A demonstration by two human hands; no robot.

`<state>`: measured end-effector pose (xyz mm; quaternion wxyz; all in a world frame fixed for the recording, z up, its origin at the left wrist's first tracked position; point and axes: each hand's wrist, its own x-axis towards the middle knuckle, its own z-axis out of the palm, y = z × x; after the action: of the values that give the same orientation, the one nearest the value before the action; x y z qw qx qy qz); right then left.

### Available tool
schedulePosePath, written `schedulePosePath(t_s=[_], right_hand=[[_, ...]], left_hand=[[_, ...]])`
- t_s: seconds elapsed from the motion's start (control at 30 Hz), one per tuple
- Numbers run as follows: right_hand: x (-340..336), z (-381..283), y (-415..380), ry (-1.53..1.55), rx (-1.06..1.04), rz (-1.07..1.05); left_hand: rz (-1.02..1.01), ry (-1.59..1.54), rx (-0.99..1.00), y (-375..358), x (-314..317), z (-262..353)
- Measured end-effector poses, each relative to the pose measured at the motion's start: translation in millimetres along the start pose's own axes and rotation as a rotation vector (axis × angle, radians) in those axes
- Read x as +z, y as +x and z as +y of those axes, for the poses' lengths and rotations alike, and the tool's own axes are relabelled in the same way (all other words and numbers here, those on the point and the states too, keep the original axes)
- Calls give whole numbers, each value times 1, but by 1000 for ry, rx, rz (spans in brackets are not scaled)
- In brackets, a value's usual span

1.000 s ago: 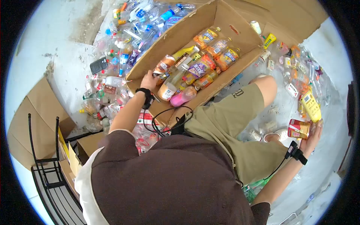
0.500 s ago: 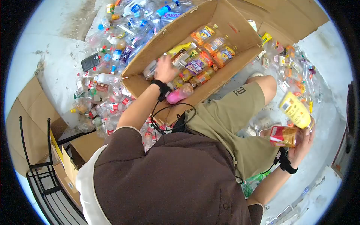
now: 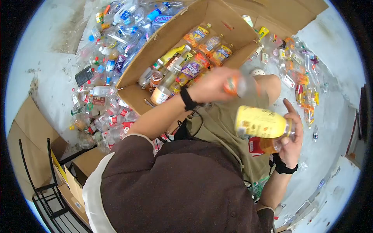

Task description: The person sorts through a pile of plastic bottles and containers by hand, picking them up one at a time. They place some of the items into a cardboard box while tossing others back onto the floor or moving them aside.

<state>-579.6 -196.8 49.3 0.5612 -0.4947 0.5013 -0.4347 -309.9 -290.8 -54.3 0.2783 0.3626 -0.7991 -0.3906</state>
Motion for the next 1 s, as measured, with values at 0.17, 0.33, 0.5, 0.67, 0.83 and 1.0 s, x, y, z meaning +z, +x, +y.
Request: schedulePosePath(t_s=[0.17,0.33,0.5,0.67,0.83,1.0], right_hand=[[-34,20,-19,187,16,159],[-29,25,-26,185,26,260],[-27,19,-34,235,52,281],[-30,17,-38,232,75,330],[-21,18,-29,143,70,352],[-8,19,-13,68,218,187]], left_hand=[[354,179,-592,-28,-1,-120],[199,253,-681,4,56,-194],[-31,480,-928,38,82,-202],[-232,574,-881,36,83,-197],[209,304,-478,32,52,-130],[-306,-362,120,23,2,25]])
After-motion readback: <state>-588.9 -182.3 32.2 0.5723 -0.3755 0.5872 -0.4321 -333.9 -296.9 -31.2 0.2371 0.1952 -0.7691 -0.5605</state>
